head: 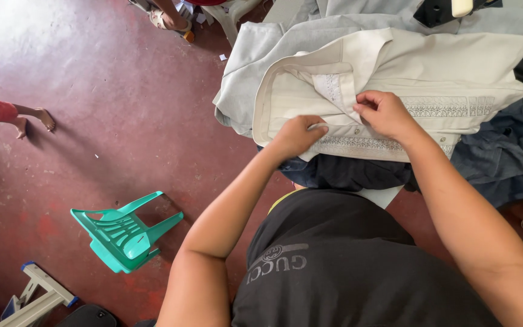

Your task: Ironing a white shirt and then folding various garments on a work table

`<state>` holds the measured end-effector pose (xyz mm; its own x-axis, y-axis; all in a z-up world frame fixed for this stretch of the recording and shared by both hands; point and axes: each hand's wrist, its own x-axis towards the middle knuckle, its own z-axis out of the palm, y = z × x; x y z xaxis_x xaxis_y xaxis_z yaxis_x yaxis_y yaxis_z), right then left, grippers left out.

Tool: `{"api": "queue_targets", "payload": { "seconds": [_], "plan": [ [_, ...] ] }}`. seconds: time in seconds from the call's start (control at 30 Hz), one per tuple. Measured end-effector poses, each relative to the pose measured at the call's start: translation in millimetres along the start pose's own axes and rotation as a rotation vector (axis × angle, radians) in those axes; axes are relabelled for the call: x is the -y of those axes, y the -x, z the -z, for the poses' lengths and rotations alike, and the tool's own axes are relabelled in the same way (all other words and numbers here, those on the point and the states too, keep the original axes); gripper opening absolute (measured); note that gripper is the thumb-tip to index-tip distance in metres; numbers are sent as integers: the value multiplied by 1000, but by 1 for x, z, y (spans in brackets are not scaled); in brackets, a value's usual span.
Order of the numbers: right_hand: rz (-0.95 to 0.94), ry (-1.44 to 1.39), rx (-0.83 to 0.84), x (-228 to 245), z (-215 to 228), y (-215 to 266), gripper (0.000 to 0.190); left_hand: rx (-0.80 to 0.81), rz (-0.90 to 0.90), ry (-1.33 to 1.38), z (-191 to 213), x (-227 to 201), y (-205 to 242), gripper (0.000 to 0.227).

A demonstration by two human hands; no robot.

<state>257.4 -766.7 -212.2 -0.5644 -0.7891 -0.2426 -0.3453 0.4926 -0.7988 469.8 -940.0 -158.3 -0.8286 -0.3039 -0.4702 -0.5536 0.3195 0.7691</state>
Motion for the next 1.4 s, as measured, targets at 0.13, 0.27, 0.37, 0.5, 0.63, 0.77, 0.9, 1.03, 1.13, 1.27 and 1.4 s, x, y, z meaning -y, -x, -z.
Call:
{"api": "queue_targets", "payload": {
  "seconds": [0.13, 0.27, 0.37, 0.5, 0.63, 0.77, 0.9, 1.03, 1.13, 1.27, 1.4],
  "plan": [
    [-34, -46, 0, 13, 7, -1, 22, 17, -7, -12, -6, 20, -48, 34],
    [-56, 142, 71, 32, 15, 13, 30, 84, 12, -207, 0, 15, -67, 41],
    [-82, 160, 54, 7, 17, 8, 24, 236, -20, -70, 37, 3, -57, 46],
    [-92, 18, 41, 18, 29, 7, 22, 521, 19, 481, 78, -10, -42, 53],
    [-77, -18, 49, 16, 34, 2, 25, 514, 139, 717, 62, 54, -95, 44],
    [-84, -78, 78, 10, 35, -5, 28, 392, 112, 448, 66, 26, -78, 50],
    [-114, -129, 82, 33, 42, 4, 29, 99, -90, -600, 18, 28, -101, 47],
    [-100, -172, 61, 15, 33, -4, 28, -43, -108, -911, -52, -33, -94, 32],
    [-78, -188, 32, 13, 29, -3, 28, -60, -138, -878, -81, -40, -101, 26],
    [-25, -79, -25, 10, 22, 14, 27, -36, -98, -677, -89, -6, -125, 24],
    [83, 181, -88, 0, 13, 25, 18, 81, -40, -427, -46, -19, -102, 36]
  ]
}}
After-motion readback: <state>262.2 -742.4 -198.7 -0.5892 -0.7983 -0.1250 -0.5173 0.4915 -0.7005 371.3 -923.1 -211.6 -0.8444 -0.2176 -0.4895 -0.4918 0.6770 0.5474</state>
